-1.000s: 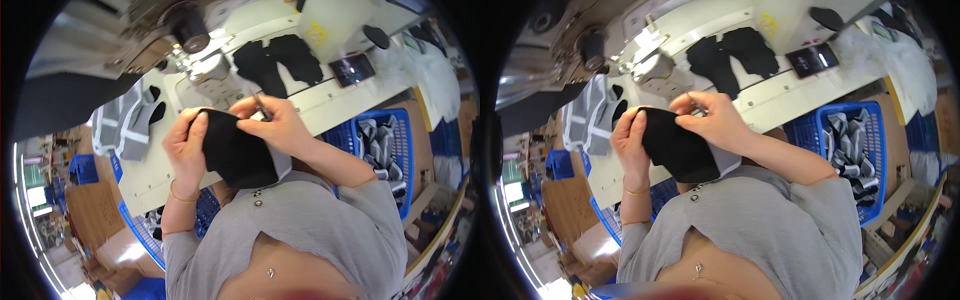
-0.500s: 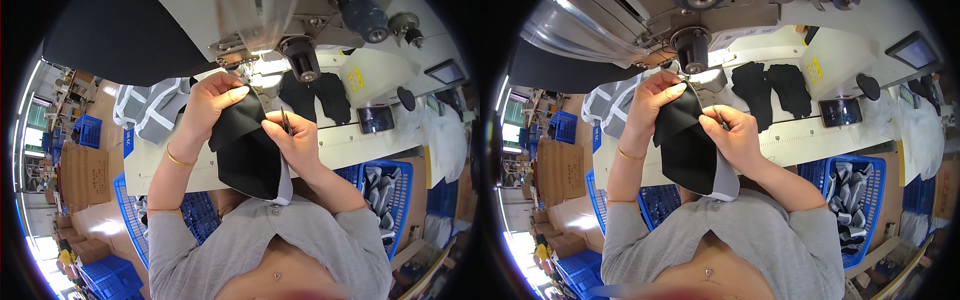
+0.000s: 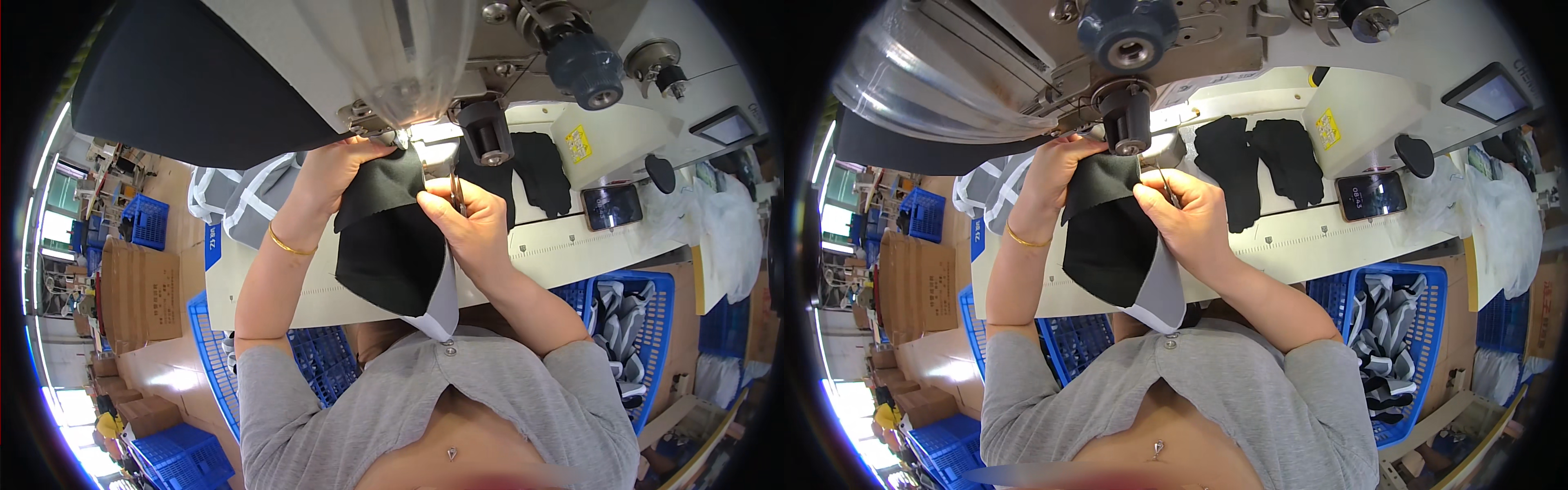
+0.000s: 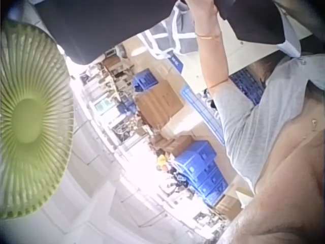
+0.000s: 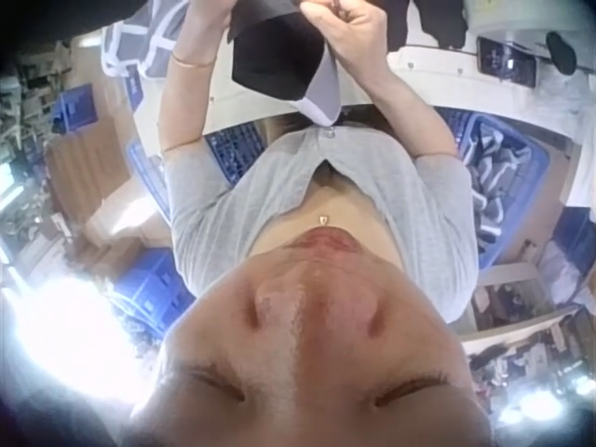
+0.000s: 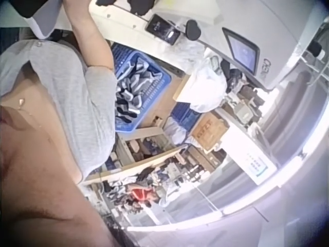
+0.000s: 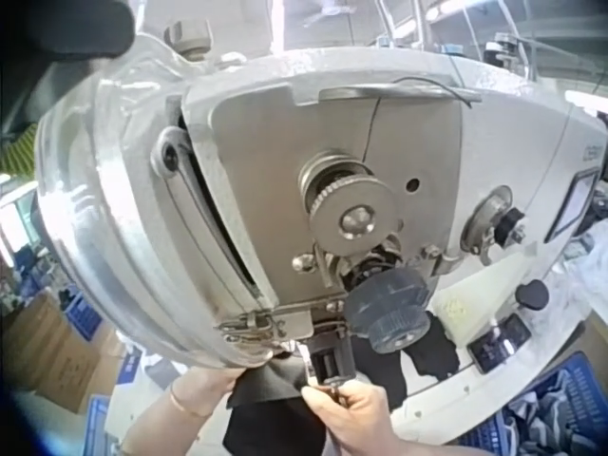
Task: The recorder is using a sewing machine to stitch together components of a shoe upper, likely for athletic footwear.
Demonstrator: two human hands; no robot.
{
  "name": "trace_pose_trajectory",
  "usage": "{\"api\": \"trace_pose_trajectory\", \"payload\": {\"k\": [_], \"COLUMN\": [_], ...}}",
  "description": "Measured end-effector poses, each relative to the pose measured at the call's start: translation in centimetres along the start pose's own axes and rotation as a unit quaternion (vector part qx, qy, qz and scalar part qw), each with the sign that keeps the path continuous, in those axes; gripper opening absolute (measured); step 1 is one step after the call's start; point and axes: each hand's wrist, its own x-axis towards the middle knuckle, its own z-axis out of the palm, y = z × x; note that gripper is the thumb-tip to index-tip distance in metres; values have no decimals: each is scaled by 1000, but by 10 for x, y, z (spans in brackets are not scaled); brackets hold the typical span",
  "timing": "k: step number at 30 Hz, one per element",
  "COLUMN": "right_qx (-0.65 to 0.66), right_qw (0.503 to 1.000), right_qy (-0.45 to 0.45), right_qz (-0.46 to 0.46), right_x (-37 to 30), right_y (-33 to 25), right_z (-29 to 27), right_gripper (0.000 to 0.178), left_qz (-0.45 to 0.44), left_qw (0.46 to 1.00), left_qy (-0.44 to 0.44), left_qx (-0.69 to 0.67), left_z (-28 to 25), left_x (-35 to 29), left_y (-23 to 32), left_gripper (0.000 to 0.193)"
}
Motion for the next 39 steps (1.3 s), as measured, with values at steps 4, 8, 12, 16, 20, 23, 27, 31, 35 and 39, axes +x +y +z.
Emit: {"api": "trace_pose_trajectory", "payload": {"k": [4,8,12,16,20,23,27,31,35,39], "right_qx": [-15,-7,-19,-32,-19,-26,-57,-55,-50,-59], "right_qw": [1000,1000,1000,999,1000,1000,998,998,999,998], "right_qy": [-1,2,-2,5,7,9,6,6,-1,2], "right_qz": [-7,-12,-15,-14,-8,-13,-28,-31,-20,-34], "right_x": [1,0,-1,-1,-1,0,-2,-2,-5,-5], "right_y": [-2,0,0,0,2,-1,-3,-3,-5,-2], "right_z": [2,3,3,2,5,8,6,4,5,3], "right_gripper": [12,11,11,11,11,11,12,13,12,11], "left_qz": [16,53,43,47,86,195,529,611,620,630], "left_qw": [1000,998,999,999,994,955,592,544,505,481], "left_qy": [4,-29,10,-11,3,24,173,14,2,15], "left_qx": [-4,-17,-2,10,63,224,583,575,600,609], "left_z": [1,-3,2,-3,0,-8,-16,-8,-5,3], "left_x": [1,4,-2,4,1,1,-16,-47,-47,-48], "left_y": [0,-2,-1,-4,-6,-11,-21,-18,-23,-24], "left_gripper": [14,17,18,19,17,19,26,33,39,35]}}
